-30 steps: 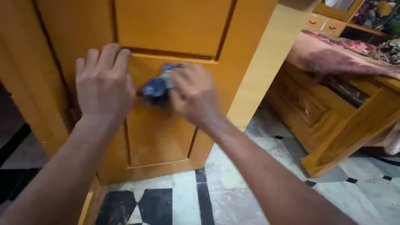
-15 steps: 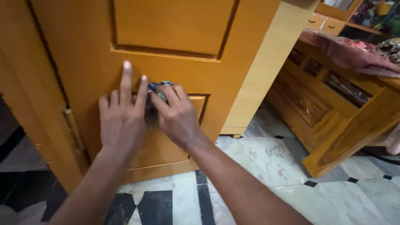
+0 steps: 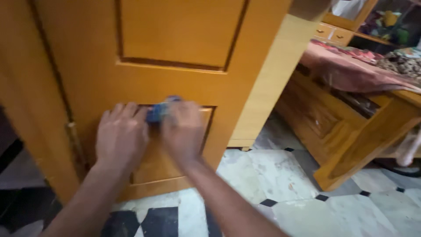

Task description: The person pumps liquid from a bottle onto a cloth, sets the bottle down, and wipes down a wooden door with the cloth.

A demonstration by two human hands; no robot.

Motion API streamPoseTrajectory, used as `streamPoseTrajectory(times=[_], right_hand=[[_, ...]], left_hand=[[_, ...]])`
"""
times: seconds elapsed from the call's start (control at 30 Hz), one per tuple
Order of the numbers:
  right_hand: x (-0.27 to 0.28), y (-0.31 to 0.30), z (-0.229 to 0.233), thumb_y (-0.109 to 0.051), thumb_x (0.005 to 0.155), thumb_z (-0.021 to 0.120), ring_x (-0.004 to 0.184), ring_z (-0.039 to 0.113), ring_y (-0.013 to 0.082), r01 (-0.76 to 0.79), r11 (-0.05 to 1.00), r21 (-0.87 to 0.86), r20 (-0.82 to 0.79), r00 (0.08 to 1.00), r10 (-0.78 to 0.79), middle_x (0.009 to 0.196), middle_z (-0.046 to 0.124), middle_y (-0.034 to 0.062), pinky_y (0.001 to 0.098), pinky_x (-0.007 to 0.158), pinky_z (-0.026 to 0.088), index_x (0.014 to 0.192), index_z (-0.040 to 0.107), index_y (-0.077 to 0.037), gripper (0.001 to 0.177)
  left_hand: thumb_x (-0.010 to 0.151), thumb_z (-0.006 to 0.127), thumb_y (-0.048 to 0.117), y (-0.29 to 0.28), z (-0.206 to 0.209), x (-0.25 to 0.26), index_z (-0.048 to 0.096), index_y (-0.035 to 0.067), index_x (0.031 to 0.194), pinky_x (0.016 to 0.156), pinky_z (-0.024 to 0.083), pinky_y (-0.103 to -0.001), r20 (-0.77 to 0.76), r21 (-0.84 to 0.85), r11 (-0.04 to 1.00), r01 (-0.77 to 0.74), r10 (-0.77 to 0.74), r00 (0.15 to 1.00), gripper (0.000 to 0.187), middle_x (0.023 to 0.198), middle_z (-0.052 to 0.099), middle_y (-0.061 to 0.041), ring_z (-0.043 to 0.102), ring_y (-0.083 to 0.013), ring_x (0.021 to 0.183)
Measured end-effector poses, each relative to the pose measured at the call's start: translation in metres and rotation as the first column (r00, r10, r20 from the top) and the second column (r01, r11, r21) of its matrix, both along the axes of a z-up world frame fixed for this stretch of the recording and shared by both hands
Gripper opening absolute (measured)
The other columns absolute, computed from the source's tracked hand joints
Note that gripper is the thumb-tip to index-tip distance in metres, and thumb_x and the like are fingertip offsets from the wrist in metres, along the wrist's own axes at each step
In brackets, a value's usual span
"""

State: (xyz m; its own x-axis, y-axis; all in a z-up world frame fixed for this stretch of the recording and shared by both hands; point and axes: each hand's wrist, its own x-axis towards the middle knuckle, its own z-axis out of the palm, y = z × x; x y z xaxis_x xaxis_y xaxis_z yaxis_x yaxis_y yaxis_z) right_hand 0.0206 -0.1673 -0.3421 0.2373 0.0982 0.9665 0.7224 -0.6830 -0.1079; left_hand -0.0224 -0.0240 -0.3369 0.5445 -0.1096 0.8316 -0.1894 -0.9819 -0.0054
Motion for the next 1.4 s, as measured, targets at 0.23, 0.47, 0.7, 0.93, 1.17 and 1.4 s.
streamPoseTrajectory(times=[0.23, 0.47, 0.7, 0.93, 1.17, 1.4], right_hand=[[0.014, -0.041, 0.009, -0.008, 0.099, 0.076, 0.1, 0.065, 0.0275, -0.149, 0.924, -0.353, -0.037, 0.989, 0.146, 0.109, 0.067, 0.0102, 0.0414, 0.087, 0.054, 0.121, 0.073, -0.008, 0.022], [0.014, -0.117, 0.031, -0.002, 0.084, 0.072, 0.095, 0.068, 0.0355, 0.092, 0.996, -0.007, -0.166, 0.982, -0.092, 0.103, 0.066, 0.0167, 0.0446, 0.081, 0.056, 0.111, 0.071, -0.005, 0.027], [0.009, -0.018, 0.046, -0.007, 0.087, 0.073, 0.1, 0.063, 0.0377, -0.115, 0.961, -0.252, 0.008, 0.993, 0.121, 0.106, 0.063, 0.0163, 0.0463, 0.086, 0.055, 0.116, 0.071, -0.005, 0.029], [0.028, -0.051, 0.163, -0.009, 0.083, 0.077, 0.101, 0.064, 0.0348, -0.105, 0.824, -0.556, 0.211, 0.942, 0.262, 0.116, 0.064, 0.0162, 0.0445, 0.085, 0.056, 0.117, 0.071, -0.005, 0.034], [0.068, -0.011, 0.375, 0.001, 0.089, 0.07, 0.127, 0.057, 0.0462, 0.114, 0.962, -0.249, 0.654, 0.752, 0.08, 0.131, 0.061, 0.0238, 0.0527, 0.11, 0.047, 0.119, 0.068, -0.001, 0.03], [0.064, 0.017, 0.255, 0.0, 0.1, 0.061, 0.147, 0.05, 0.0411, -0.022, 0.927, -0.374, 0.493, 0.842, 0.219, 0.147, 0.059, 0.0211, 0.0573, 0.125, 0.039, 0.129, 0.068, -0.002, 0.03]], left_hand=[[0.082, 0.067, 0.01, -0.008, 0.005, 0.013, 0.074, 0.008, 0.092, 0.086, 0.054, -0.044, -0.031, -0.031, 0.997, -0.071, 0.07, 0.997, 0.013, 0.097, 0.07, -0.01, 0.069, -0.0303, 0.095], [0.082, 0.065, 0.004, -0.014, -0.004, 0.021, 0.074, 0.005, 0.091, 0.075, 0.06, -0.045, -0.04, -0.124, 0.989, -0.076, 0.072, 0.997, 0.013, 0.098, 0.07, -0.012, 0.073, -0.0321, 0.082], [0.082, 0.066, 0.011, -0.009, 0.008, 0.022, 0.073, 0.006, 0.092, 0.07, 0.061, -0.047, -0.242, -0.149, 0.983, -0.112, 0.073, 0.968, 0.013, 0.098, 0.07, -0.013, 0.074, -0.0344, 0.079], [0.082, 0.071, 0.022, 0.027, 0.116, 0.002, 0.07, 0.009, 0.117, 0.086, 0.053, -0.042, -0.151, 0.122, 0.989, 0.089, -0.07, 0.986, 0.038, 0.107, 0.069, -0.008, 0.066, -0.0276, 0.103], [0.097, 0.061, 0.029, 0.044, 0.285, 0.051, 0.056, 0.001, 0.147, 0.123, 0.024, -0.056, 0.528, 0.14, 0.978, -0.158, 0.061, 0.847, 0.058, 0.158, 0.046, -0.021, 0.036, -0.035, 0.15], [0.106, 0.046, 0.03, 0.061, 0.306, 0.082, 0.042, 0.0, 0.16, 0.127, 0.007, -0.059, 0.6, -0.058, 0.998, -0.021, 0.052, 0.798, 0.062, 0.17, 0.029, -0.023, 0.019, -0.0384, 0.159]])
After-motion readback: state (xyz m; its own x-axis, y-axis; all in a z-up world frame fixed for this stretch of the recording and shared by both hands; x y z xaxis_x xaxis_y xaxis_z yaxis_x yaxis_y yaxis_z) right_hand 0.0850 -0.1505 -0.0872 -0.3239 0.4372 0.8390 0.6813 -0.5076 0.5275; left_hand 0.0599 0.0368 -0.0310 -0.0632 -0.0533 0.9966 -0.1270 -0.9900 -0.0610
